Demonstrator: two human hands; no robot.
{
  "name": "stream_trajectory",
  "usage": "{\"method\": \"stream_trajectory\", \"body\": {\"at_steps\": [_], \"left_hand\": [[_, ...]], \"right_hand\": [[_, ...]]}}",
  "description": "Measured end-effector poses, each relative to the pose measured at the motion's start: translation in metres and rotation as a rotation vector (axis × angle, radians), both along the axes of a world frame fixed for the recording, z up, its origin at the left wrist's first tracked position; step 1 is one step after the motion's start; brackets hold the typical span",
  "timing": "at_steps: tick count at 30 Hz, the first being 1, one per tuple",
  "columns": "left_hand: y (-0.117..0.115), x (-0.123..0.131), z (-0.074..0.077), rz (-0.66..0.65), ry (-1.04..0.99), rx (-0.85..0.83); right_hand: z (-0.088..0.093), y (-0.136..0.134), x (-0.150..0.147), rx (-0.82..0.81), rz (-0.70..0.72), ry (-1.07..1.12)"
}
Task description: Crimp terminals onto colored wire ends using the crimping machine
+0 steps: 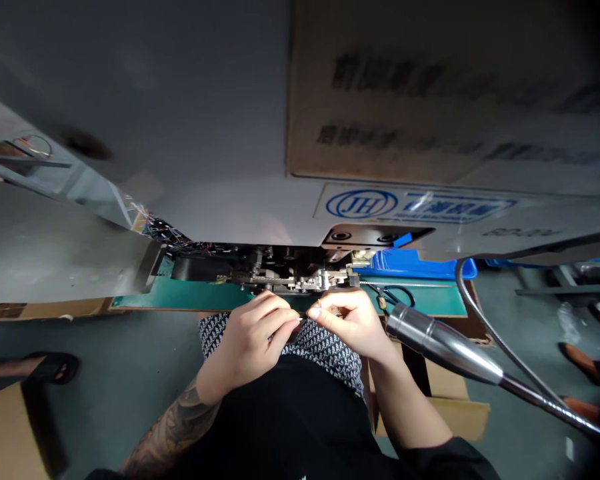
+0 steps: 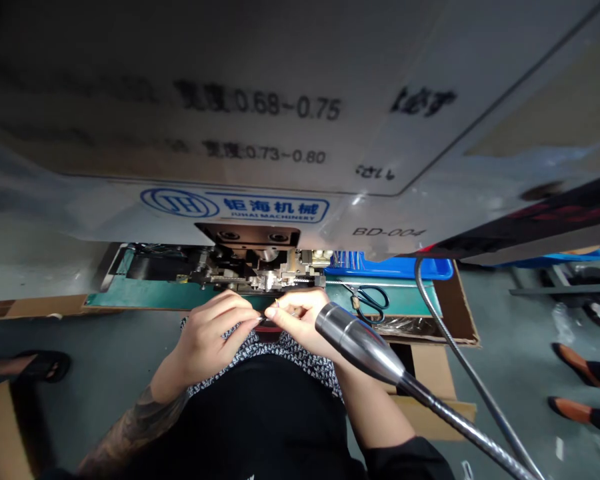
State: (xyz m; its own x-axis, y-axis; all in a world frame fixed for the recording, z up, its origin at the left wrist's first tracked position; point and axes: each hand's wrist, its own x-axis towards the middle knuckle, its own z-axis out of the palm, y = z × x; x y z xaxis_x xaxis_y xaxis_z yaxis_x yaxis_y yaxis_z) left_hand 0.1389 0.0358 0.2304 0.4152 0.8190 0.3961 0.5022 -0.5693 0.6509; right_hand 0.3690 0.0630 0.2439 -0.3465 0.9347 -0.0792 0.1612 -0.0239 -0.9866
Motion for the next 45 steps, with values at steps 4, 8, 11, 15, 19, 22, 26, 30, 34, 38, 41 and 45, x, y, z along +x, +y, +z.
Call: {"method": "stream_trajectory", "body": {"at_steps": [4, 8, 11, 15, 19, 22, 26, 30, 34, 38, 41, 45], "left_hand": [[0.001, -0.001, 0.003, -0.005, -0.015, -0.031], [0.002, -0.005, 0.004, -0.059, 0.019, -0.059], [0.003, -0.006, 0.004, -0.071, 0.036, -0.049], [0.003, -0.003, 0.004, -0.016, -0.002, -0.012], [0.004, 0.006, 0.002, 0.088, -0.058, 0.111], [0.004, 0.012, 0.000, 0.137, -0.042, 0.156], [0.003, 0.018, -0.002, 0.152, -0.015, 0.172], [0.001, 0.021, -0.003, 0.163, -0.013, 0.177], [0.001, 0.021, -0.003, 0.178, -0.012, 0.172], [0.001, 0.019, -0.002, 0.187, -0.012, 0.156], [0.000, 0.019, -0.002, 0.201, -0.012, 0.157], [0.000, 0.019, -0.004, 0.221, -0.017, 0.154]], "right_hand": [[0.000, 0.000, -0.004, 0.011, -0.052, 0.026], [-0.003, 0.004, 0.000, -0.045, 0.041, 0.044], [-0.004, 0.005, 0.003, -0.109, 0.115, 0.047], [-0.005, -0.003, -0.003, -0.031, -0.001, 0.013], [-0.007, -0.016, -0.020, -0.001, -0.355, 0.006], [-0.011, -0.021, -0.033, 0.031, -0.524, 0.018], [-0.015, -0.021, -0.041, 0.040, -0.594, 0.097], [-0.018, -0.019, -0.043, 0.037, -0.629, 0.093], [-0.024, -0.017, -0.045, 0.085, -0.659, 0.064], [-0.025, -0.016, -0.046, 0.078, -0.647, 0.074], [-0.021, -0.015, -0.048, 0.051, -0.650, 0.086], [-0.016, -0.015, -0.050, 0.023, -0.643, 0.103]]}}
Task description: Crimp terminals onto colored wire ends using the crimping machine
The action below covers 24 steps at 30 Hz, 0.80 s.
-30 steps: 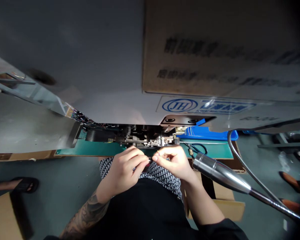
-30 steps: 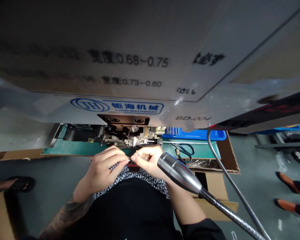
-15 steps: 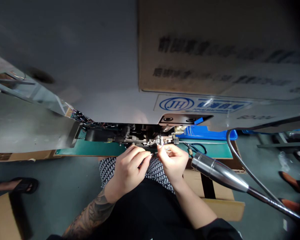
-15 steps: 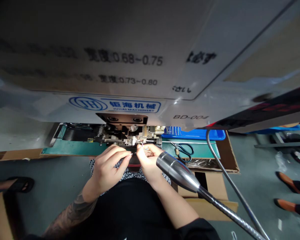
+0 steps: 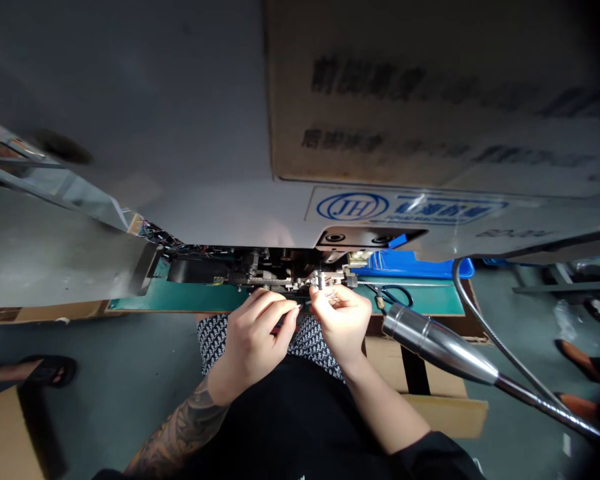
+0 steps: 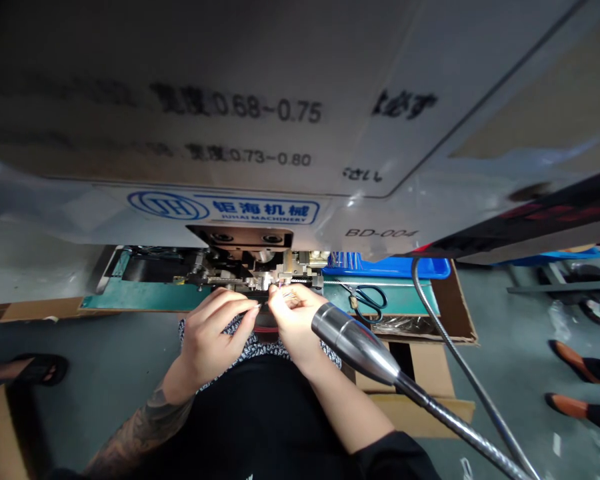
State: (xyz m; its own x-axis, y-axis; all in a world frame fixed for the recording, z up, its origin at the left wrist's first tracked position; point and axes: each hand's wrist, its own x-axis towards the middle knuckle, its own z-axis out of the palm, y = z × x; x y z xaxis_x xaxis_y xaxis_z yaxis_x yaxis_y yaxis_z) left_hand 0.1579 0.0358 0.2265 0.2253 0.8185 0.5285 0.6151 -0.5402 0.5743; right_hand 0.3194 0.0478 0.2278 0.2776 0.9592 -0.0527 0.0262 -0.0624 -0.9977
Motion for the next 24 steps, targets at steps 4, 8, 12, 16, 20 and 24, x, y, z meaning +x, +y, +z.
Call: {"method": "stream_trajectory", "body": {"at_steps": [4, 8, 12, 16, 20, 24], "left_hand": [[0.000, 0.000, 0.000, 0.004, -0.005, -0.007], [0.000, 0.000, 0.000, 0.010, -0.003, -0.006], [0.000, 0.000, 0.000, 0.013, -0.001, -0.004], [-0.001, -0.001, 0.000, 0.015, 0.008, -0.007], [-0.001, -0.001, -0.001, 0.023, 0.016, -0.001], [0.000, -0.001, -0.002, 0.019, 0.019, -0.001]], "right_hand": [[0.003, 0.000, -0.001, -0.014, -0.003, 0.012], [0.004, 0.000, -0.001, -0.017, -0.007, -0.009], [0.004, 0.000, -0.002, -0.017, -0.010, -0.006], [0.005, 0.000, -0.003, -0.013, -0.016, 0.004], [0.000, 0.000, -0.002, -0.008, -0.030, -0.017], [-0.009, 0.000, 0.001, 0.029, -0.028, -0.033]]}}
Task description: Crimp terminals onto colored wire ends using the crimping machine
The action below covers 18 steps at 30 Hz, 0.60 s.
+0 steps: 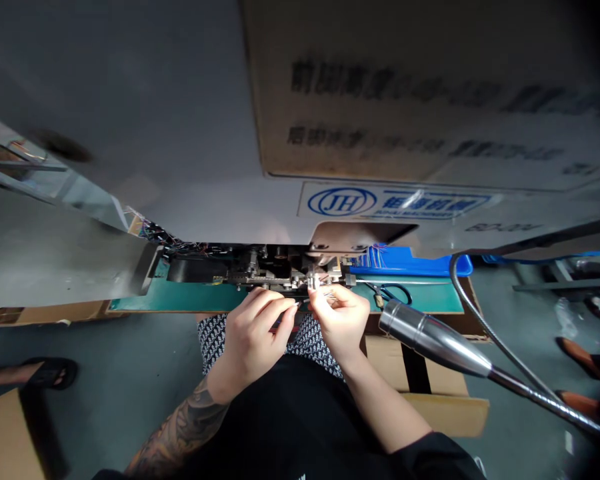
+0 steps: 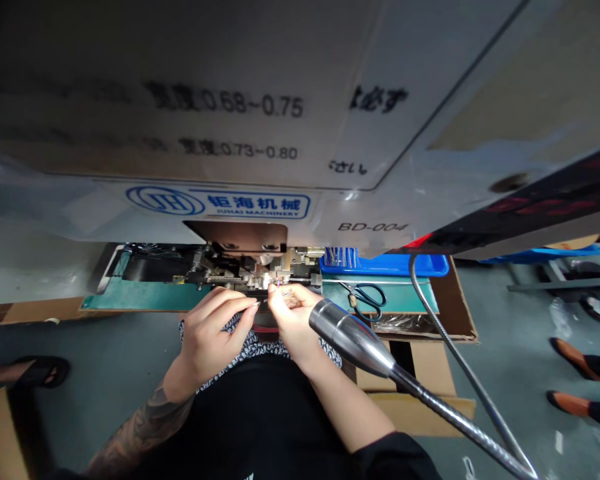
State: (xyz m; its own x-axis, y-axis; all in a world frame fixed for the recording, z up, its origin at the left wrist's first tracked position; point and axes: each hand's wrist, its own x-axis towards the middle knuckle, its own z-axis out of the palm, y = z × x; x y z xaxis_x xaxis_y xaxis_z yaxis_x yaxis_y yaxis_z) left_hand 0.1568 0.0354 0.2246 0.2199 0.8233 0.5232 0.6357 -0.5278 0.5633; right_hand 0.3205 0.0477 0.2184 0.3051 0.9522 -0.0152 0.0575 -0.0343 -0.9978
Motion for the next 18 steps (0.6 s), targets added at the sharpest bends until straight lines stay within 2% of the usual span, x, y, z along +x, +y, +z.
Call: {"method": "stream_trajectory", "body": {"at_steps": [4, 7, 11, 14, 18], "left_hand": [[-0.003, -0.003, 0.004, -0.070, -0.082, -0.076], [-0.008, -0.004, 0.014, -0.128, -0.206, -0.192], [-0.015, -0.004, 0.026, -0.137, -0.347, -0.320], [-0.019, -0.002, 0.029, -0.137, -0.402, -0.372], [-0.023, 0.000, 0.029, -0.126, -0.419, -0.382]], "right_hand": [[-0.001, -0.008, 0.008, -0.006, 0.080, 0.052], [0.004, -0.019, 0.014, -0.016, 0.187, 0.146], [0.012, -0.030, 0.017, -0.003, 0.306, 0.259], [0.014, -0.033, 0.015, 0.007, 0.318, 0.275], [0.015, -0.034, 0.012, -0.060, 0.339, 0.276]]}}
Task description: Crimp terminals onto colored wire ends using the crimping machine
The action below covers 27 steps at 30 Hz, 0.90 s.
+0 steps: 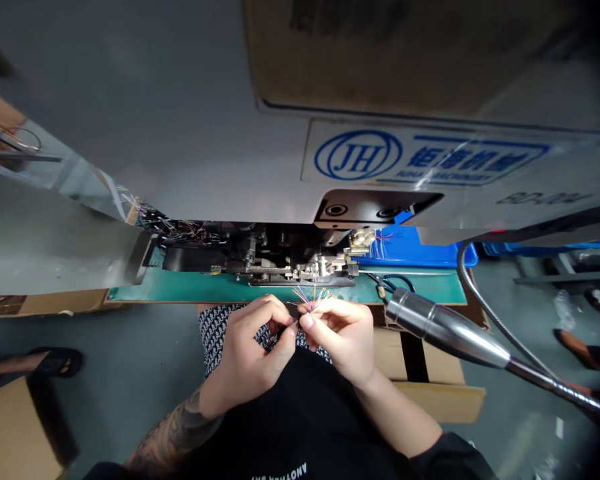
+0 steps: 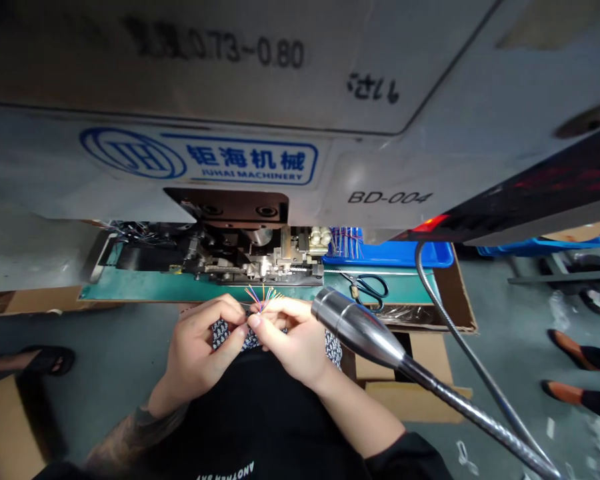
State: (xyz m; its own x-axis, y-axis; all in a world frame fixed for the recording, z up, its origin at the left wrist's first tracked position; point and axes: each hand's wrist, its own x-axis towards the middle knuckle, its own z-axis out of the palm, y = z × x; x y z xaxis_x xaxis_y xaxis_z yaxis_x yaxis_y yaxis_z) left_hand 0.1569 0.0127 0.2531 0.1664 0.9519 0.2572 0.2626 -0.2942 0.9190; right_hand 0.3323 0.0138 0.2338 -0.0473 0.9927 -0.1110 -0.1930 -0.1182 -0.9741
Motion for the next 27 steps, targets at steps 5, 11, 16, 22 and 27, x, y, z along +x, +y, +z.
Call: {"method": "stream_trajectory", "body": {"at_steps": [5, 11, 16, 22, 27], "left_hand": [[-0.003, 0.000, 0.002, 0.000, 0.016, 0.014], [-0.004, 0.000, 0.003, 0.024, 0.026, 0.014], [-0.004, 0.001, 0.003, 0.040, 0.012, 0.001], [-0.001, -0.012, -0.007, -0.070, -0.217, -0.123], [0.003, -0.018, -0.019, -0.116, -0.516, -0.226]], "right_hand": [[0.002, 0.002, -0.001, -0.131, 0.048, 0.115], [0.003, 0.005, 0.000, -0.182, 0.102, 0.228], [0.000, 0.004, 0.000, -0.175, 0.131, 0.208], [-0.008, 0.008, 0.017, -0.082, 0.141, 0.154], [-0.010, 0.009, 0.027, -0.032, 0.484, -0.080]]}}
